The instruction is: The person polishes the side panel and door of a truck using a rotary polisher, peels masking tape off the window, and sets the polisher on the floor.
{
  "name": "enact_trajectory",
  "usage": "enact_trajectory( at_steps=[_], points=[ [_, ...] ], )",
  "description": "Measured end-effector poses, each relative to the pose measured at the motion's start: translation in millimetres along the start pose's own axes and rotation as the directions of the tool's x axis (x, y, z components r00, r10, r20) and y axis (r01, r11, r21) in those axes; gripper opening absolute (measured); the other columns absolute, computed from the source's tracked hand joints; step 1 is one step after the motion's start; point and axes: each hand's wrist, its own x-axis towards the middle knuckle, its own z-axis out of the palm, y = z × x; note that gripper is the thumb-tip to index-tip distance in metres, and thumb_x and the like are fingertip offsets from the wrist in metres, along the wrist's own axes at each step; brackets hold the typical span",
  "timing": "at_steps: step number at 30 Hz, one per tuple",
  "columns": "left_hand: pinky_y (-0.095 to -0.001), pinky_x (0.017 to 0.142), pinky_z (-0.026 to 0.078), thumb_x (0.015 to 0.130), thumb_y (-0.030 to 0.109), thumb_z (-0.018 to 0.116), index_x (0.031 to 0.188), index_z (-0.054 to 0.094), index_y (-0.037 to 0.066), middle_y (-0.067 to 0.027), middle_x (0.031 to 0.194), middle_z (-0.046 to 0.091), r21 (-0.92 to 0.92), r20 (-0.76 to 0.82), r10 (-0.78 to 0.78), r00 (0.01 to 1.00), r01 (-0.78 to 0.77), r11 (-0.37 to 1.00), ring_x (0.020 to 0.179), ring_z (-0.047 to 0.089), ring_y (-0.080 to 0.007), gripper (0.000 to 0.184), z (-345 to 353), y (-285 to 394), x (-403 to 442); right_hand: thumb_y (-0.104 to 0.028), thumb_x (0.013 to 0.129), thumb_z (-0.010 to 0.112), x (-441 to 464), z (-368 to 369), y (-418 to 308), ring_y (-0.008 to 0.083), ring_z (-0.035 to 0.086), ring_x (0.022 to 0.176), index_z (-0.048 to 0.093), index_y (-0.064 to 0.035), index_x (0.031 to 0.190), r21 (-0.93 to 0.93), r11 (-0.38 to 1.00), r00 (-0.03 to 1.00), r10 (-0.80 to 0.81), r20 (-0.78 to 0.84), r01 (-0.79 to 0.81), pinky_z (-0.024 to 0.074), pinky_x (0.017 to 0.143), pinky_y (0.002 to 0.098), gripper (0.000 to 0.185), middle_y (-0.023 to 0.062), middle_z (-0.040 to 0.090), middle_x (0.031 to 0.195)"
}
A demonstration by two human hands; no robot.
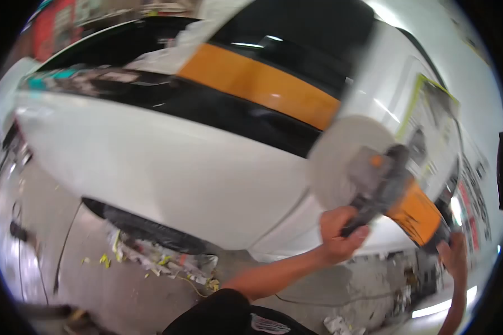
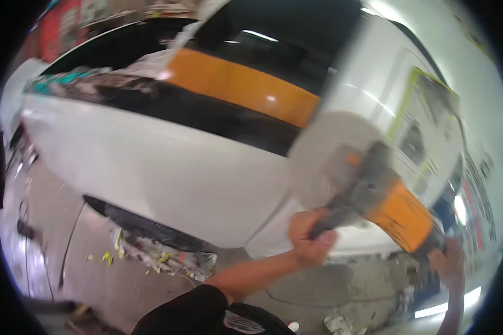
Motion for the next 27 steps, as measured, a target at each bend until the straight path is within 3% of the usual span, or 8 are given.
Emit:
enact_trajectory(
  at_steps=[4, 10, 13, 16, 19, 22, 23, 27],
  points=[
    [-0.0335, 0.044, 0.034, 0.088, 0.031, 0.071, 0.069, 0.054, 0.002, -0.0072, 0.053, 0.043, -0.275, 0.103, 0.016, 0.995, 0.013, 0.961, 0.042, 0.045, -0.0198, 0.038, 34, -6, 73, -0.020, 0.077, 0.061, 2, 2, 9, 0.0169, 0.050, 0.050, 0.049, 0.0011, 0.126, 0.055, 0.996, 0.998, 0.062, 0.031, -0.064, 0.0387, 0.043, 0.0310, 0.054, 0.0109, 0.056, 0.076],
    [-0.0350, 0.045, 0.035, 0.086, 0.029, 0.072, 0.071, 0.054, 0.000, -0.0078, 0.057, 0.046, -0.188, 0.098, 0.064, 0.993, -0.045, 0.981, 0.046, 0.047, -0.0206, 0.038, 34, -7, 60, -0.038, 0.079, 0.075, 26, 5, 56, 0.0122, 0.053, 0.057, 0.041, -0.0011, 0.135, 0.247, 0.968, 0.999, 0.036, 0.032, -0.043, 0.0407, 0.047, 0.0252, 0.075, 0.0069, 0.055, 0.083],
    [-0.0343, 0.049, 0.040, 0.082, 0.027, 0.072, 0.083, 0.064, -0.004, -0.0109, 0.063, 0.055, -0.131, 0.137, -0.016, 0.991, 0.034, 0.991, 0.049, 0.052, -0.0238, 0.031, 5, -5, 13, -0.030, 0.058, 0.077, 14, 15, 11, 0.0345, 0.061, 0.093, 0.056, 0.0046, 0.120, 0.013, 1.000, 0.999, -0.013, 0.031, 0.013, 0.0477, 0.088, 0.0440, 0.073, 0.0169, 0.062, 0.095],
    [-0.0339, 0.051, 0.043, 0.083, 0.032, 0.070, 0.087, 0.066, -0.005, -0.0121, 0.066, 0.060, -0.021, 0.116, -0.080, 0.990, 0.083, 0.996, 0.052, 0.057, -0.0235, 0.037, -1, 7, -1, -0.034, 0.055, 0.079, 6, -6, -80, 0.0318, 0.063, 0.099, 0.067, 0.0092, 0.089, -0.134, 0.990, 0.985, 0.074, 0.156, -0.053, 0.0484, 0.084, 0.0405, 0.056, 0.0258, 0.065, 0.093],
    [-0.0315, 0.050, 0.042, 0.085, 0.027, 0.071, 0.082, 0.065, -0.002, -0.0084, 0.062, 0.060, -0.109, 0.110, -0.015, 0.994, 0.027, 0.994, 0.051, 0.056, -0.0187, 0.030, 20, -8, 23, -0.029, 0.061, 0.080, 43, -10, 57, 0.0343, 0.062, 0.070, 0.055, 0.0077, 0.117, -0.355, 0.833, 0.862, -0.491, -0.121, 0.425, 0.0496, 0.071, 0.0441, 0.071, 0.0164, 0.063, 0.086],
    [-0.0289, 0.046, 0.038, 0.090, 0.024, 0.071, 0.072, 0.059, 0.002, -0.0034, 0.053, 0.052, -0.291, 0.135, -0.094, 0.986, 0.130, 0.948, 0.047, 0.050, -0.0101, 0.031, 64, 1, 88, -0.033, 0.081, 0.071, 54, -45, -4, 0.0160, 0.050, 0.060, 0.049, 0.0031, 0.109, 0.026, 0.999, 0.997, -0.037, -0.060, 0.039, 0.0437, 0.052, 0.0318, 0.051, 0.0070, 0.056, 0.083],
    [-0.0287, 0.046, 0.037, 0.090, 0.026, 0.072, 0.069, 0.056, 0.003, -0.0034, 0.052, 0.052, -0.304, 0.106, -0.057, 0.993, 0.087, 0.949, 0.048, 0.049, -0.0095, 0.035, 82, -5, 108, -0.033, 0.084, 0.066, 63, -43, 14, 0.0100, 0.049, 0.059, 0.048, 0.0007, 0.104, 0.043, 0.969, 0.933, -0.220, -0.284, 0.242, 0.0388, 0.048, 0.0268, 0.043, 0.0058, 0.053, 0.077],
    [-0.0325, 0.045, 0.037, 0.087, 0.022, 0.075, 0.067, 0.050, 0.003, -0.0076, 0.053, 0.050, -0.403, 0.127, -0.049, 0.991, 0.096, 0.910, 0.044, 0.048, -0.0163, 0.037, 110, -11, 142, -0.033, 0.084, 0.064, 63, -69, -38, 0.0105, 0.051, 0.063, 0.050, 0.0016, 0.107, 0.049, 0.996, 0.984, 0.076, -0.160, -0.069, 0.0413, 0.051, 0.0282, 0.045, 0.0070, 0.055, 0.082]
  ],
)
